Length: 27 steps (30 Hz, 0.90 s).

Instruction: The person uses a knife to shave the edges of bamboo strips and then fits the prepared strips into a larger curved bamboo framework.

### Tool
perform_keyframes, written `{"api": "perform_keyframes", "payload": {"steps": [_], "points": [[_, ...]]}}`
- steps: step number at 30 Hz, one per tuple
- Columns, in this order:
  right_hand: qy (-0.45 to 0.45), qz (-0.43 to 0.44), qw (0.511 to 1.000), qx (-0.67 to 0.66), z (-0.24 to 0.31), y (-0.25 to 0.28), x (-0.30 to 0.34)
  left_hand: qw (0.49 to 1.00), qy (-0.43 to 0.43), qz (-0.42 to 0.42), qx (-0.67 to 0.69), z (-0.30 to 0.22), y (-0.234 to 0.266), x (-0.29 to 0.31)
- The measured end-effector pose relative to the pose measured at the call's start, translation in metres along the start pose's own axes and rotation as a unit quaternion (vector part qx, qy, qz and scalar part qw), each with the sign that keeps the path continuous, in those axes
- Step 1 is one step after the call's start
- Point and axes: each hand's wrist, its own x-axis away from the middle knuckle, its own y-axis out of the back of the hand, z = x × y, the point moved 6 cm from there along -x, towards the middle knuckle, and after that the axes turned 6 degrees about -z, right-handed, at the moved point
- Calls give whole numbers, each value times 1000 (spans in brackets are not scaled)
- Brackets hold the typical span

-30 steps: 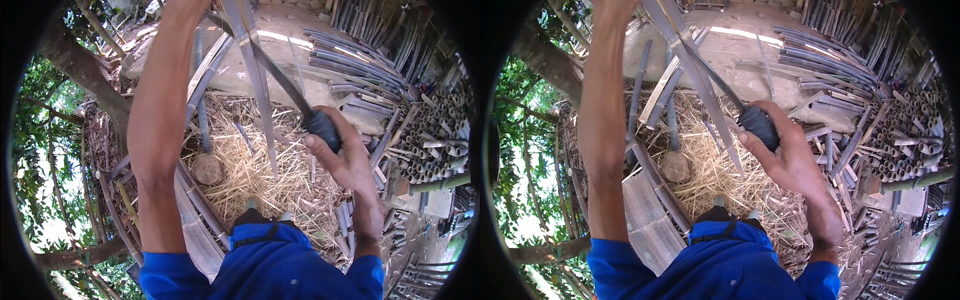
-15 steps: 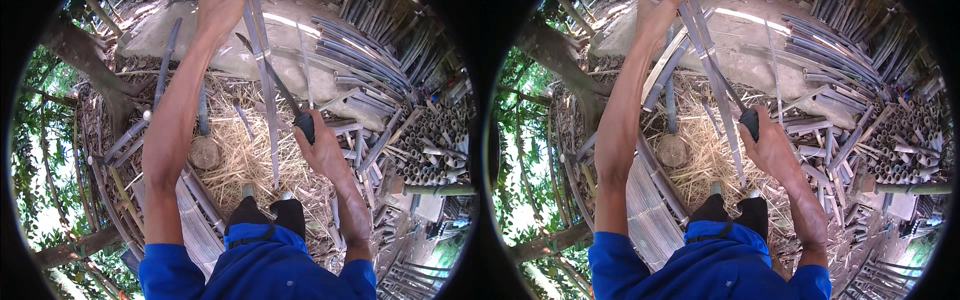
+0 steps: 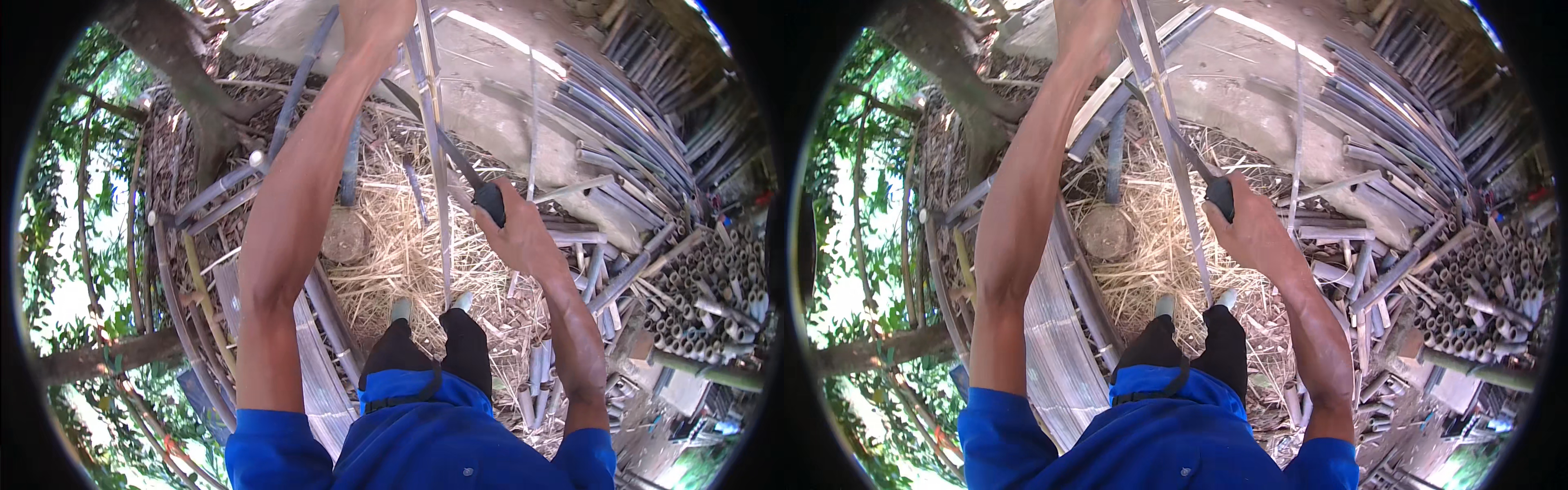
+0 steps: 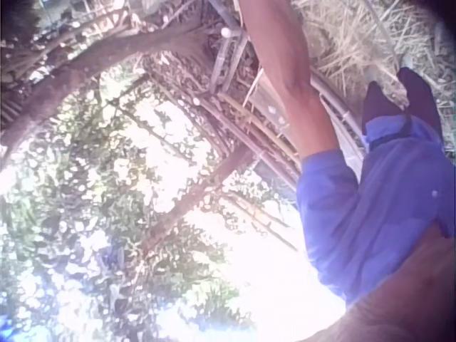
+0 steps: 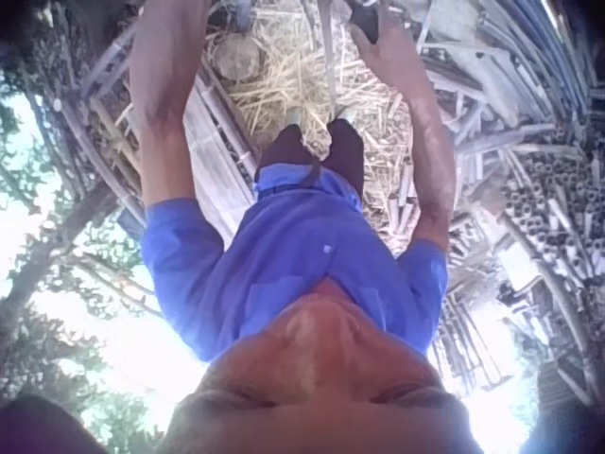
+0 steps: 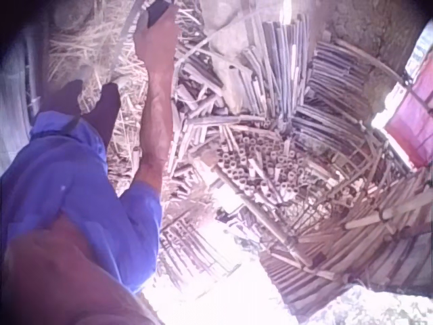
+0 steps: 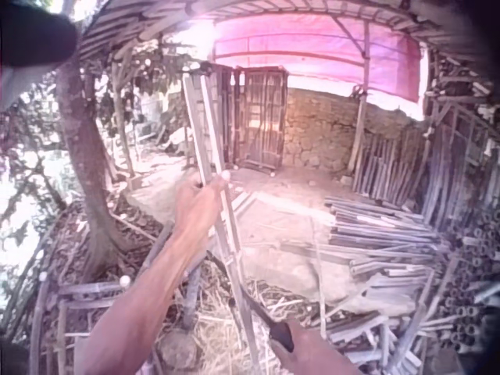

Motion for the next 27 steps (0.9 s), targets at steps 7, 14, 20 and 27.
{"api": "perform_keyframes", "payload": {"steps": [7, 14, 20, 27], "points": [[-10, 99, 983, -152, -9, -17, -35, 995, -8, -68, -77, 21, 34, -20], [3, 111, 983, -145, -31, -19, -53, 995, -28, -40, -88, 29, 32, -26], [46, 60, 997, 1, -23, -10, -58, 980, -6, -107, -170, 27, 26, -13], [56, 202, 978, -19, -69, -53, -69, 982, 16, -120, -144, 43, 32, -29]]}}
